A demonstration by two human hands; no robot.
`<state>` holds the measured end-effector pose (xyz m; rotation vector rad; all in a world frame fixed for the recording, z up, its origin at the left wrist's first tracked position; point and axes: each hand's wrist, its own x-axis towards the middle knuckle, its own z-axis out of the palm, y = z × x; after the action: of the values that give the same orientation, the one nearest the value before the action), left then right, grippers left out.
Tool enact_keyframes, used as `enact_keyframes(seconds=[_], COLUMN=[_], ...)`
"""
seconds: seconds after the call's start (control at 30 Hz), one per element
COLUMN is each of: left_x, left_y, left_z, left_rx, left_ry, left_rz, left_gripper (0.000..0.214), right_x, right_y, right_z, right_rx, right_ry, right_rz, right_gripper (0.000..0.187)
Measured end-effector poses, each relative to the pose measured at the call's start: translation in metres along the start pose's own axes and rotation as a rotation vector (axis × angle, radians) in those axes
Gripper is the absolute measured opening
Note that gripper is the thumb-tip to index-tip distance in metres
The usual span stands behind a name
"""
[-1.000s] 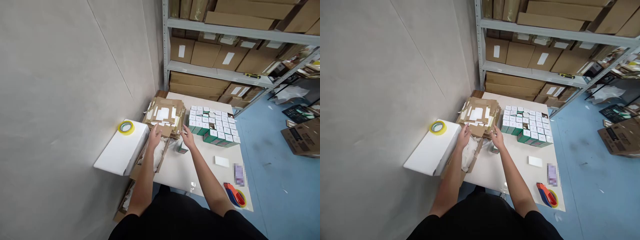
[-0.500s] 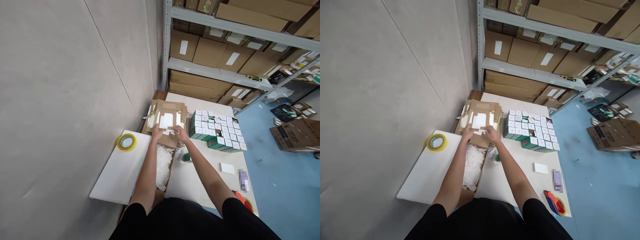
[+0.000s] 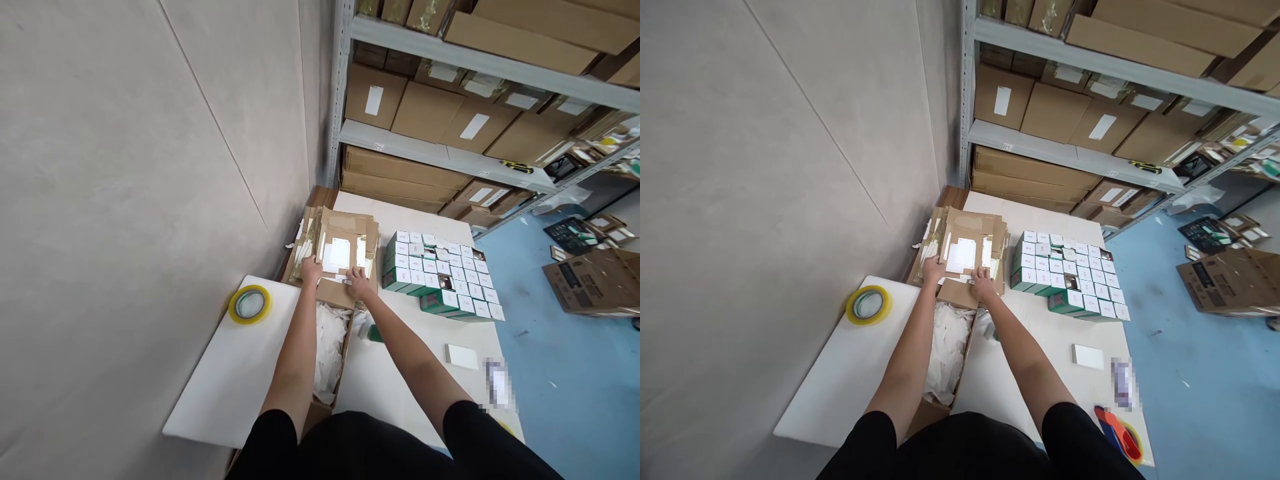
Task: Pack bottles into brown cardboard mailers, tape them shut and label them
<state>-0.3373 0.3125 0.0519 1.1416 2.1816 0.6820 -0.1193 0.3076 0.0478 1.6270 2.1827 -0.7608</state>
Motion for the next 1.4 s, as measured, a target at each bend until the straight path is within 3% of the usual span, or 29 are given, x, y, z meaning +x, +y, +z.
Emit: enact_keyframes(seconds=[0.23, 0.33, 0.43, 0.57, 0.7, 0.83, 0.93, 1.03, 1.13, 1.27, 1.4], left_x=[-0.028, -0.039, -0.04, -0.035, -0.043, -0.071, -0.096, -0.12, -0.142, -0.164, -0.181], left_y=[0.013, 0.012, 0.009, 0.013, 0.033, 0.056, 0.064, 0.067, 0.07, 0.076, 0.078], left_z=[-0.003, -0.001, -0.003, -0.012, -0.023, -0.039, -0.051, -0.059, -0.06, -0.051, -0.039], left_rx=[0.235, 0.248, 0.085, -0.323, -0.709, -0.886, -1.002, -1.051, -1.062, -1.064, -1.047], left_ry=[0.099, 0.098, 0.074, 0.063, -0.033, -0.162, -0.258, -0.352, -0.41, -0.323, -0.176], left_rz=[0.171, 0.173, 0.098, 0.02, 0.131, 0.274, 0.339, 0.374, 0.392, 0.413, 0.42], left_gripper=[0.038, 0.041, 0.045, 0.051, 0.049, 0.048, 0.055, 0.058, 0.061, 0.063, 0.066], right_x=[-0.002, -0.005, -0.007, -0.013, -0.018, -0.026, -0.039, -0.063, -0.091, -0.122, -0.133], right_y=[-0.001, -0.002, 0.0, 0.008, 0.02, 0.037, 0.058, 0.087, 0.116, 0.138, 0.134], right_z=[-0.003, -0.004, -0.004, -0.002, 0.002, 0.002, -0.006, -0.018, -0.029, -0.034, -0.025], right_rx=[0.035, 0.063, 0.091, 0.19, 0.477, 1.02, 1.347, 1.519, 1.597, 1.594, 1.55], right_ry=[-0.016, -0.019, 0.004, 0.045, 0.203, 0.428, 0.457, 0.469, 0.507, 0.427, 0.356], right_rz=[-0.004, -0.001, -0.021, -0.017, -0.047, -0.039, -0.002, -0.033, -0.132, -0.17, -0.141], right_gripper=[0.068, 0.065, 0.064, 0.067, 0.07, 0.085, 0.099, 0.107, 0.102, 0.092, 0.084])
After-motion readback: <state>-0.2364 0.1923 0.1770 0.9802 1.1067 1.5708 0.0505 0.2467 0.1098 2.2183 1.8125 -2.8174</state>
